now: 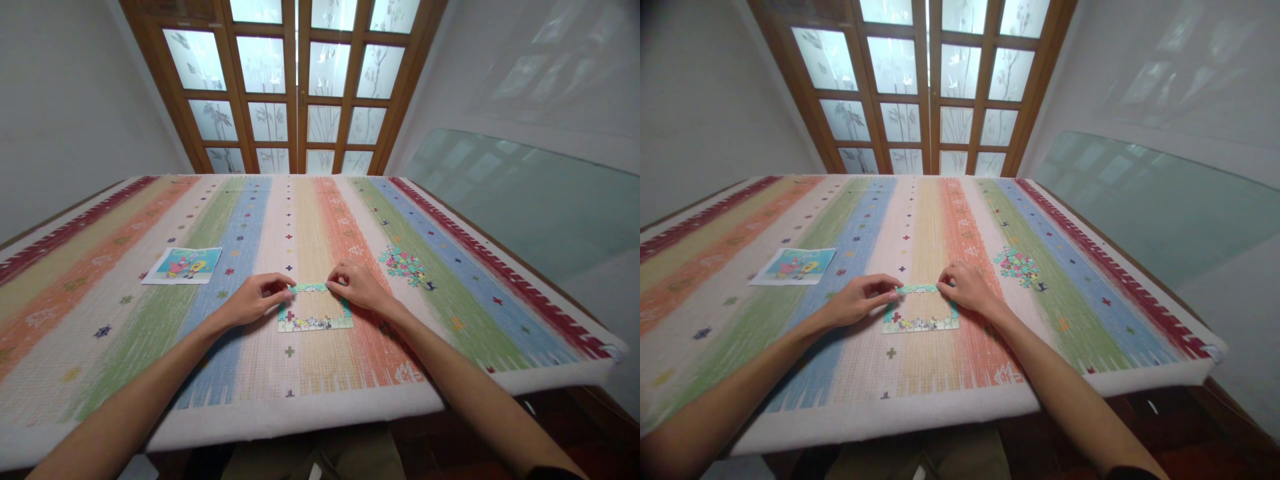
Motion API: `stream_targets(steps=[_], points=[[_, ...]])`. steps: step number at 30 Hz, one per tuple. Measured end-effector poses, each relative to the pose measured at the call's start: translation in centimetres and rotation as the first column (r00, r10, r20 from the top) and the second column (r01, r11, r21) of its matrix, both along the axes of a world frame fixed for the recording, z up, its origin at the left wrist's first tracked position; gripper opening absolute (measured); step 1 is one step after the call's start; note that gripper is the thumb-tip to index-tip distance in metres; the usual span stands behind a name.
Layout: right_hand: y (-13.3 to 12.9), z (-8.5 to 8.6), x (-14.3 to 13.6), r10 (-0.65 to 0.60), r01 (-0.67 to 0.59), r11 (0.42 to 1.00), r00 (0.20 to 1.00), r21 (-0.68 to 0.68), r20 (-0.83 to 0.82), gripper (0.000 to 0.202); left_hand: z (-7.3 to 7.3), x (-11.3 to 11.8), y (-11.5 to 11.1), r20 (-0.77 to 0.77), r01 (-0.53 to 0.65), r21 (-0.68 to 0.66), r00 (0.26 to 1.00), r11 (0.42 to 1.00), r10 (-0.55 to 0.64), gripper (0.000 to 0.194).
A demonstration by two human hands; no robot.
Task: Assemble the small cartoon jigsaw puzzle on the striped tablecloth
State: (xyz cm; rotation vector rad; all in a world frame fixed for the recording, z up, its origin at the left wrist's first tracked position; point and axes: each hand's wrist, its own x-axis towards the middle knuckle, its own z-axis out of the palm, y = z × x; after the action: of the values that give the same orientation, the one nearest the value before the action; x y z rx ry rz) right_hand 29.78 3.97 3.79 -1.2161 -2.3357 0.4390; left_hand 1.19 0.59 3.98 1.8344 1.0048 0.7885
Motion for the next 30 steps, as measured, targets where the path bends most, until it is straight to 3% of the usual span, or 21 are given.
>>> stream_targets(steps=[7,11,14,18,24,27,30], points=[[0.0,0.0,-0.1,-0.028,0.028,1.000,0.999,-0.013,-0.028,0.013,-0.3,1.1,-0.8,0.113,-0.020,-0.087,0.993,0.996,0.030,0.028],[-0.2,0.4,-0.2,-0.019,0.015,0.999,0.994,-0.046,-0.103,0.011,-0.4,1.2,-0.9,0.142,-0.077,-0.058,0.986,0.995,0.085,0.027],[-0.8,0.8,-0.8,0.026,-0.060,0.987,0.974,-0.148,-0.223,0.011,-0.3,1.4,-1.0,0.136,-0.099,-0.018,0.986,0.995,0.100,0.026],[-2.1,1.2,-2.3,0.064,-0.197,0.925,0.924,-0.326,-0.377,0.016,0.1,1.8,-1.5,0.094,-0.080,0.110,0.993,0.991,0.069,0.022],[-2.9,0.7,-3.7,0.046,-0.323,0.838,0.844,-0.439,-0.534,0.023,0.1,2.3,-2.1,0.003,-0.022,0.341,1.000,0.940,0.023,0.021],[-2.0,0.8,-2.6,0.030,-0.300,0.852,0.846,-0.429,-0.533,0.021,-0.3,2.1,-1.9,-0.032,0.003,0.426,0.999,0.904,0.011,0.024],[-0.6,1.3,-0.5,-0.026,-0.183,0.902,0.880,-0.391,-0.474,0.017,-0.4,1.5,-1.4,-0.102,0.039,0.529,0.995,0.848,0.018,0.025]])
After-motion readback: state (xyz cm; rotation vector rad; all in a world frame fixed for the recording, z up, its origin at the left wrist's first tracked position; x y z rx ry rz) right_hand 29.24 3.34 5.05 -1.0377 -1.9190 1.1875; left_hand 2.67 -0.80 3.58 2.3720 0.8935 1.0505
